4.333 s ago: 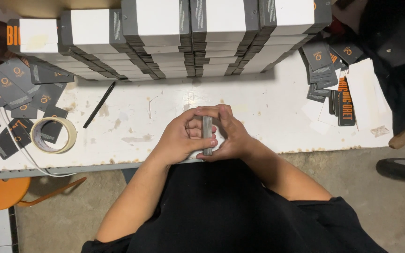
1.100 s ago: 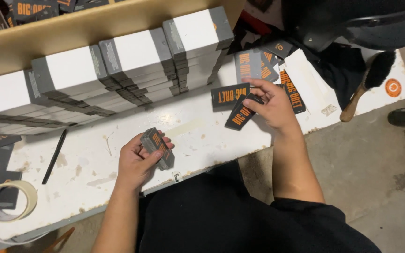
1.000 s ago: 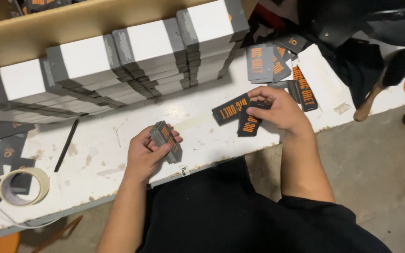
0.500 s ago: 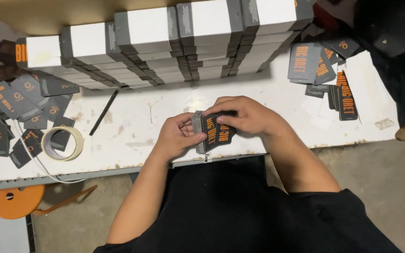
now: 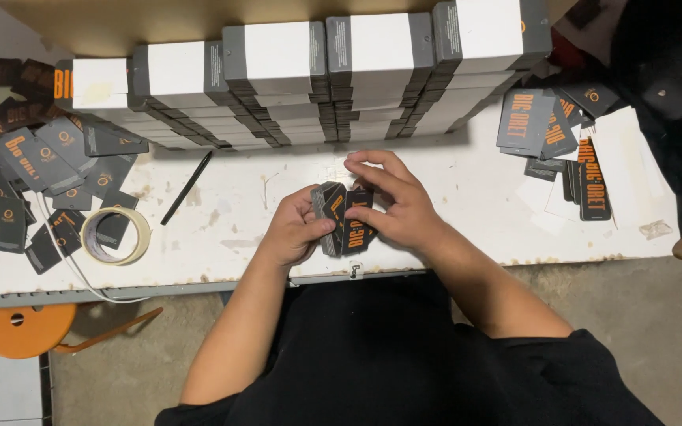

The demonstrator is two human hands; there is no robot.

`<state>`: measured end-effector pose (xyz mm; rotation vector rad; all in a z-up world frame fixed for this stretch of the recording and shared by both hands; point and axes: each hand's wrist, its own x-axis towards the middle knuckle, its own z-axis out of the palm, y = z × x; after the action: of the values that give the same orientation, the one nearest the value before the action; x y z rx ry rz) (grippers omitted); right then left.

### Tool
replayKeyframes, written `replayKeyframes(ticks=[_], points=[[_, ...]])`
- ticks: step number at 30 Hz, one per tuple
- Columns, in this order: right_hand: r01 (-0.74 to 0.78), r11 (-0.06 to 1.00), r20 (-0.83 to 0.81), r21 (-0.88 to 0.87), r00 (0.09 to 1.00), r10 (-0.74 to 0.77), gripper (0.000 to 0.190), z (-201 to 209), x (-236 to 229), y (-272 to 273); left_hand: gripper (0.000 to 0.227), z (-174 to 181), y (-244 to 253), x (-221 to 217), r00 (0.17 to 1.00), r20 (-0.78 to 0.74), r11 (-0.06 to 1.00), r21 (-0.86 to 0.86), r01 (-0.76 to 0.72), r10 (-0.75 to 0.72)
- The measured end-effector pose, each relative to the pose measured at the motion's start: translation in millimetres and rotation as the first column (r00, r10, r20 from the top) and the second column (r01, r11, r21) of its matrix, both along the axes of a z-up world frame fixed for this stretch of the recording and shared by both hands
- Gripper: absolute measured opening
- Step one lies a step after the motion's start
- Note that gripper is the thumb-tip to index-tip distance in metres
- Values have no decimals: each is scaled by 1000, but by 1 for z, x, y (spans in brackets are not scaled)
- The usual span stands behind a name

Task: The person repeatedly picks up small black cards with orange text from a table, aligns them, and stacks them into neat piles. The person also handles larger white boxes stacked in the background.

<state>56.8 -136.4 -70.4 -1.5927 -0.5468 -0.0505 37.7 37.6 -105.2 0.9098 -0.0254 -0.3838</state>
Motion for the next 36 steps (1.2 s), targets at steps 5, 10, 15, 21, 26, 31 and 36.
replayKeyframes(ticks=[5,10,15,21,26,31,36], points=[[72,997,58,31,996,-73,53,-6,-3,5,30,12,-6,1,1000,25,1000,-15,-16,17],[135,990,124,26,983,-138,56,-15,-5,7,27,12,-8,1,999,37,997,-65,28,-26],[175,984,11,19,984,-175,51,-20,-8,14,29,9,-7,-1,999,47,993,-121,13,-7],[126,990,-80,56,989,-122,34,-20,1,7,26,1,-6,-2,999,38,992,-122,-26,31],[61,997,-125,42,991,-56,26,-22,3,-2,26,8,-6,-2,997,24,990,-124,-68,71],[-39,999,-201,35,978,46,25,-20,-1,0,27,-4,-3,-5,997,-4,989,-124,-83,83],[-98,995,-357,-4,930,90,28,-19,-6,2,24,6,-5,-5,985,-5,977,-124,-173,174]])
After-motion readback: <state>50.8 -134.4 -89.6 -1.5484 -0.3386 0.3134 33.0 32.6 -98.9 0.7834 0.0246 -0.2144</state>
